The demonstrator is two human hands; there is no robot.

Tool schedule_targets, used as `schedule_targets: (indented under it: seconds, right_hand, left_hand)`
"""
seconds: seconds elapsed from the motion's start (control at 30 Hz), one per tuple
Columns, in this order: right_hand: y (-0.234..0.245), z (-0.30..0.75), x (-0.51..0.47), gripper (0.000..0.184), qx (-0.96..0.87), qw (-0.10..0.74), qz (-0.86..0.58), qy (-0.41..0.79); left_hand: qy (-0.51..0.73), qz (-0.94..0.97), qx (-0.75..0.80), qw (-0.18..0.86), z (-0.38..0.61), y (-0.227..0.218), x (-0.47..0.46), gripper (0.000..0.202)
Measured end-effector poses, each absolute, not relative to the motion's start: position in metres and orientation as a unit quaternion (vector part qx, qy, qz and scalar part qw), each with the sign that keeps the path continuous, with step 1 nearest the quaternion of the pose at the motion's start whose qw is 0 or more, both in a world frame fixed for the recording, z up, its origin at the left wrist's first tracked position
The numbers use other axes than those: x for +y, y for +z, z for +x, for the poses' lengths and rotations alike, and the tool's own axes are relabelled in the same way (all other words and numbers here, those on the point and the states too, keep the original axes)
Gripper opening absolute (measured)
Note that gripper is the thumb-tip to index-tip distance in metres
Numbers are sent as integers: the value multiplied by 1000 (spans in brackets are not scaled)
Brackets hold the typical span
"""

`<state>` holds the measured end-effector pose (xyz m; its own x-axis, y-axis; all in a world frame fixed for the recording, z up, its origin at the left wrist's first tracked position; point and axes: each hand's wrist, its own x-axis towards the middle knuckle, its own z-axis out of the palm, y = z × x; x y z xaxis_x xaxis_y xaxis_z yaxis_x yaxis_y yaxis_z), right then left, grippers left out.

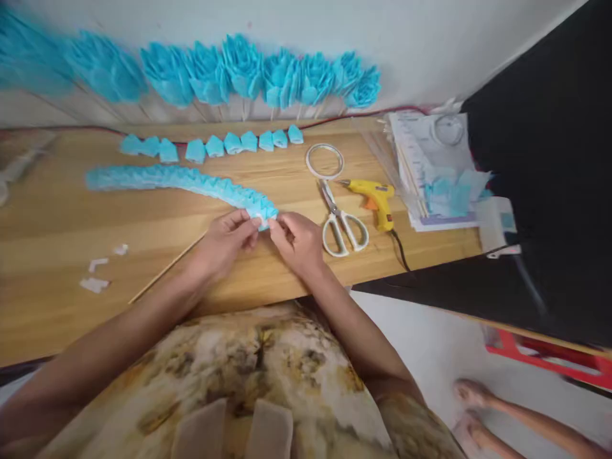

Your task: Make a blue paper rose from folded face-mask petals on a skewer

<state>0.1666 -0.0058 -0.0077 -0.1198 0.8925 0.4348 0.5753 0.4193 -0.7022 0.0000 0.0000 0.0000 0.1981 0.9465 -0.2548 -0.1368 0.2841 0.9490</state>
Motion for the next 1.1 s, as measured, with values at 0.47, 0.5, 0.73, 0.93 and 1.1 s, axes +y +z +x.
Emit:
schedule_targets:
  seconds: [0.47, 0.5, 0.73, 0.93, 1.1]
  right_hand:
    - [-9, 172, -6, 45, -627, 451, -501, 389]
    - [-9, 172, -5, 41, -628, 439, -508, 395]
    - [-4, 167, -1, 28, -609, 414, -532, 418]
    - [-3, 168, -2, 27, -605, 411, -538, 419]
    - [-2, 168, -1, 32, -581, 406, -521, 476]
  left_hand:
    - [428, 400, 476, 655, 3, 3, 0, 31]
    - [429, 401, 476, 655, 3, 3, 0, 31]
    - [427, 405, 448, 673, 2, 3, 0, 35]
    - [428, 382, 438, 692, 1, 2, 2, 34]
    - [436, 373, 451, 684, 2, 0, 2, 29]
